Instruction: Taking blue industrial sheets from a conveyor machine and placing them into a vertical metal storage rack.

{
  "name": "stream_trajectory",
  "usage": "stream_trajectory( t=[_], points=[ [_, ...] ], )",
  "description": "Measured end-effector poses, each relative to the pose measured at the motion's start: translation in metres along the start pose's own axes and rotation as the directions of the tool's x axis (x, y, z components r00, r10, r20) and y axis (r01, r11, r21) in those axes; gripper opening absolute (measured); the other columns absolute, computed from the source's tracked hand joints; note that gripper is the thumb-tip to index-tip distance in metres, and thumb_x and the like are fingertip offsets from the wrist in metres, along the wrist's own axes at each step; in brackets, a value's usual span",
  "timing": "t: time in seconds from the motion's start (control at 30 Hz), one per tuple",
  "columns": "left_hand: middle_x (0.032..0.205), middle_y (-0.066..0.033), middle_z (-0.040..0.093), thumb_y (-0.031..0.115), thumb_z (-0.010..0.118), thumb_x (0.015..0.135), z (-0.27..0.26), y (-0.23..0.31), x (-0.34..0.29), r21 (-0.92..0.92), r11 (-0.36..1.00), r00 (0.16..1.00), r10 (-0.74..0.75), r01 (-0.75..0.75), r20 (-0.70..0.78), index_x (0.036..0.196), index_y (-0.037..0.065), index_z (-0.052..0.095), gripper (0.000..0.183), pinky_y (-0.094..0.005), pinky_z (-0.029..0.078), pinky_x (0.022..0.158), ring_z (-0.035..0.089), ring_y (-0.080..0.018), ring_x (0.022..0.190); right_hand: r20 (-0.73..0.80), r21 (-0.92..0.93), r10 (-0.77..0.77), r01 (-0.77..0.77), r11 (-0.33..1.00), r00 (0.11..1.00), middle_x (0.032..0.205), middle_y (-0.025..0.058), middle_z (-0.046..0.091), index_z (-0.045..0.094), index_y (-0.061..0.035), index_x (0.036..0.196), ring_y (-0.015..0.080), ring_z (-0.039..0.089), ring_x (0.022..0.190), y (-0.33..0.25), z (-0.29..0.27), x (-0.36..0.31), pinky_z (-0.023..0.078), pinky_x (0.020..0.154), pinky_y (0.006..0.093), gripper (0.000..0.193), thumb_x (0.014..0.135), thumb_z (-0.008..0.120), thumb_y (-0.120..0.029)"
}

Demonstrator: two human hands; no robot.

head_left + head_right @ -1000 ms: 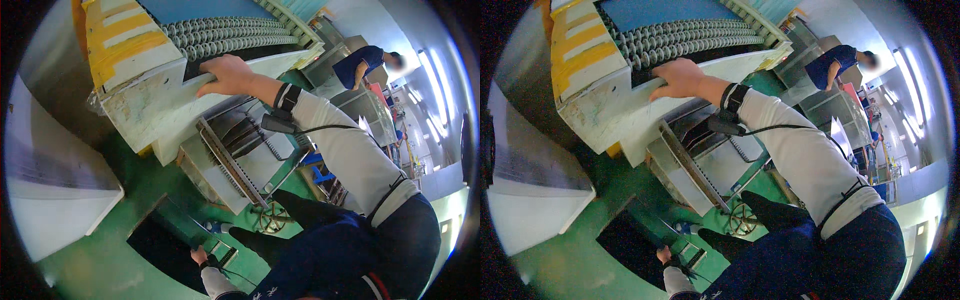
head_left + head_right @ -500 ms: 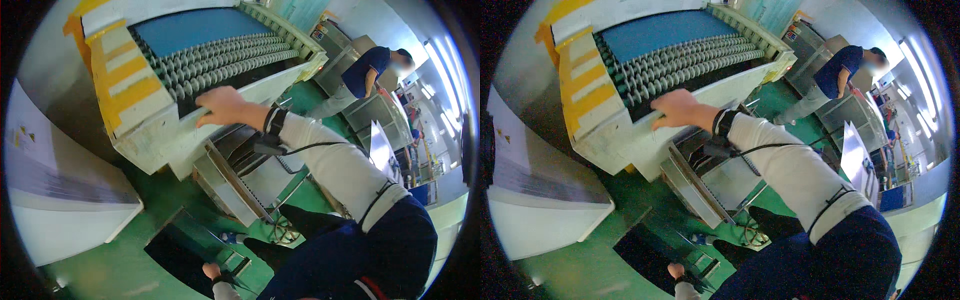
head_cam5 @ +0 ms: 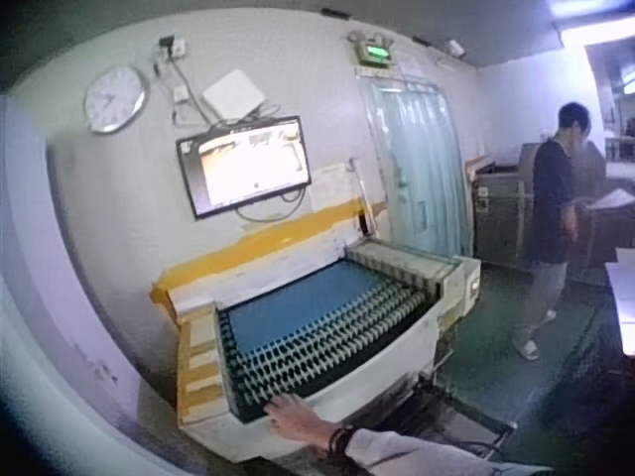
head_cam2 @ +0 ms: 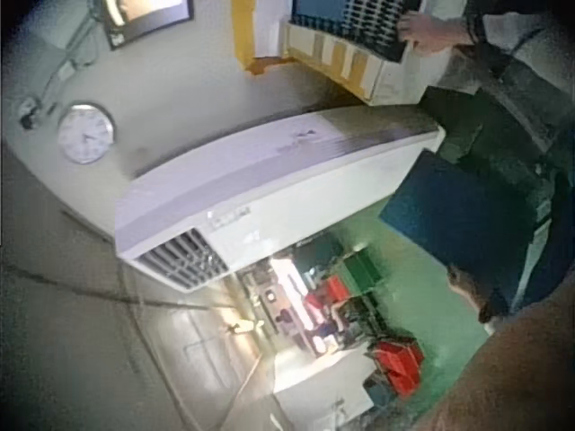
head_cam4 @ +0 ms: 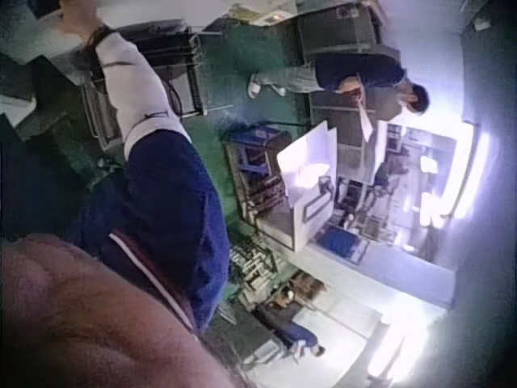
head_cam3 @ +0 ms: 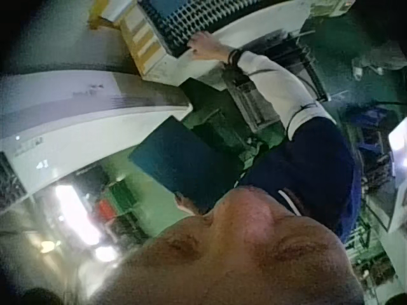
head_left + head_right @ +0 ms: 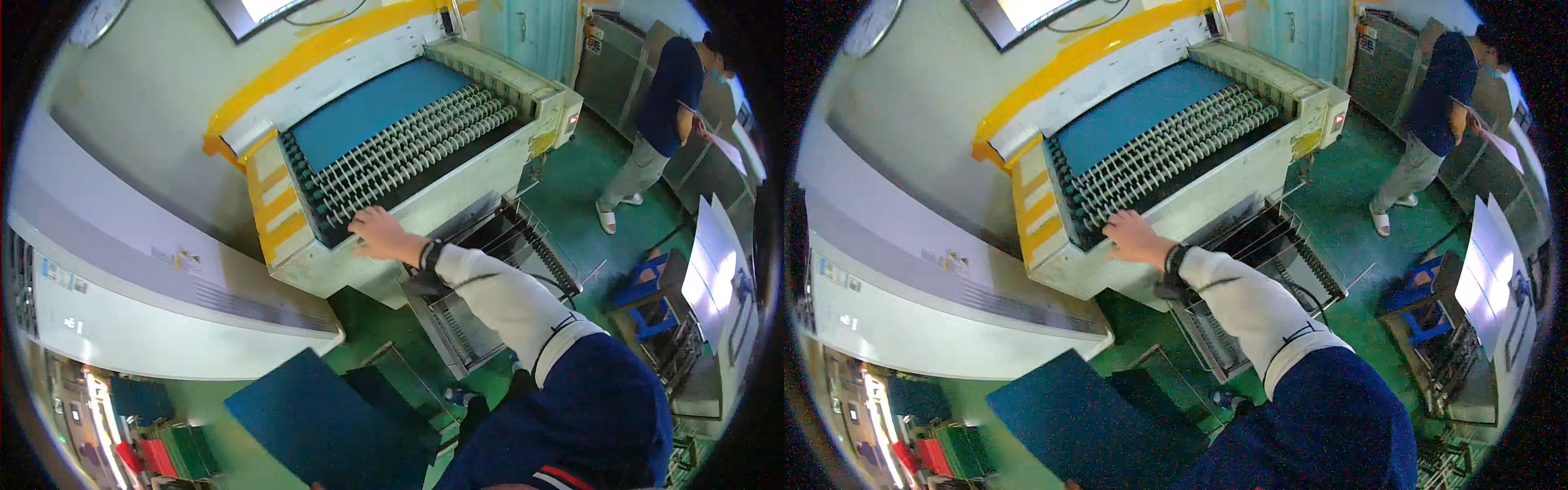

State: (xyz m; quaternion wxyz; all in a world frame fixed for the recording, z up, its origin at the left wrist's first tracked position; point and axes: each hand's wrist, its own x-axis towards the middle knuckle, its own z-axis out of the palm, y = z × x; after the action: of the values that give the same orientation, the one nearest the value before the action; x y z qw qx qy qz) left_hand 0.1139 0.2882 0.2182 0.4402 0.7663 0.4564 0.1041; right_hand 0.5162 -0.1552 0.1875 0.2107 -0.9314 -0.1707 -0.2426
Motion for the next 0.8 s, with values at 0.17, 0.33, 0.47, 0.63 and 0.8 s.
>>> stream_trajectory(
  t=[0.17,0.33,0.47,0.63,0.8],
  points=[
    [0.09,-0.0153,0.056,0.018,0.056,0.082,-0.078,-0.005,-0.013,-0.345,0.893,0.949,0.218,-0.287,-0.227,0.094,-0.006,0.057,0.027,-0.0392,0.043,0.071,0.047,-0.0237,0.076,-0.096,0.26,0.013,0.013,0.965,0.995,0.116,0.0137,0.053,0.059,-0.0067,0.108,0.0336,0.047,0.112,-0.015,-0.04,-0.08,0.037,0.094,0.0445,0.052,0.071,0.072,-0.042],
    [0.057,-0.0034,0.046,0.014,0.053,0.09,-0.087,0.057,-0.05,-0.69,0.643,0.926,0.362,-0.331,-0.107,0.085,0.005,0.057,0.011,-0.0306,0.033,0.044,0.04,-0.0149,0.049,0.331,0.66,0.152,-0.343,0.668,0.931,0.121,0.0146,0.052,0.05,-0.0035,0.125,0.0306,0.049,0.113,0.001,-0.097,-0.135,0.041,0.095,0.0414,0.057,0.081,0.068,-0.035],
    [0.108,-0.0168,0.062,0.035,0.052,0.09,-0.026,0.11,-0.067,-0.633,0.729,0.948,0.317,-0.261,-0.025,0.121,-0.001,0.055,0.048,-0.0418,0.045,0.084,0.058,-0.0288,0.088,0.365,0.836,0.104,-0.375,0.4,0.925,0.128,0.0158,0.048,0.048,-0.0005,0.13,0.0254,0.049,0.116,-0.003,-0.179,-0.152,0.039,0.097,0.0345,0.059,0.083,0.066,-0.032],
    [0.092,-0.0068,0.056,0.024,0.053,0.089,0.094,0.189,-0.085,-0.701,0.563,0.713,0.692,-0.437,0.11,0.097,0.001,0.055,0.025,-0.0351,0.045,0.069,0.053,-0.0194,0.082,0.44,0.891,-0.123,-0.449,-0.063,0.89,0.12,0.0077,0.057,0.051,0.0004,0.126,0.0151,0.051,0.11,0.034,-0.241,-0.192,0.04,0.094,0.0302,0.045,0.086,0.063,-0.017],
    [0.09,-0.0024,0.059,0.011,0.058,0.09,0.199,0.251,-0.123,-0.785,0.571,0.562,0.742,-0.242,0.366,0.098,0.001,0.06,0.013,-0.0277,0.043,0.075,0.052,-0.0114,0.084,0.393,0.919,0.484,-0.335,-0.206,0.782,0.1,0.0005,0.064,0.064,-0.0031,0.107,0.0117,0.056,0.09,0.081,-0.268,-0.268,0.042,0.081,0.0265,0.027,0.083,0.068,-0.016]
  ],
)
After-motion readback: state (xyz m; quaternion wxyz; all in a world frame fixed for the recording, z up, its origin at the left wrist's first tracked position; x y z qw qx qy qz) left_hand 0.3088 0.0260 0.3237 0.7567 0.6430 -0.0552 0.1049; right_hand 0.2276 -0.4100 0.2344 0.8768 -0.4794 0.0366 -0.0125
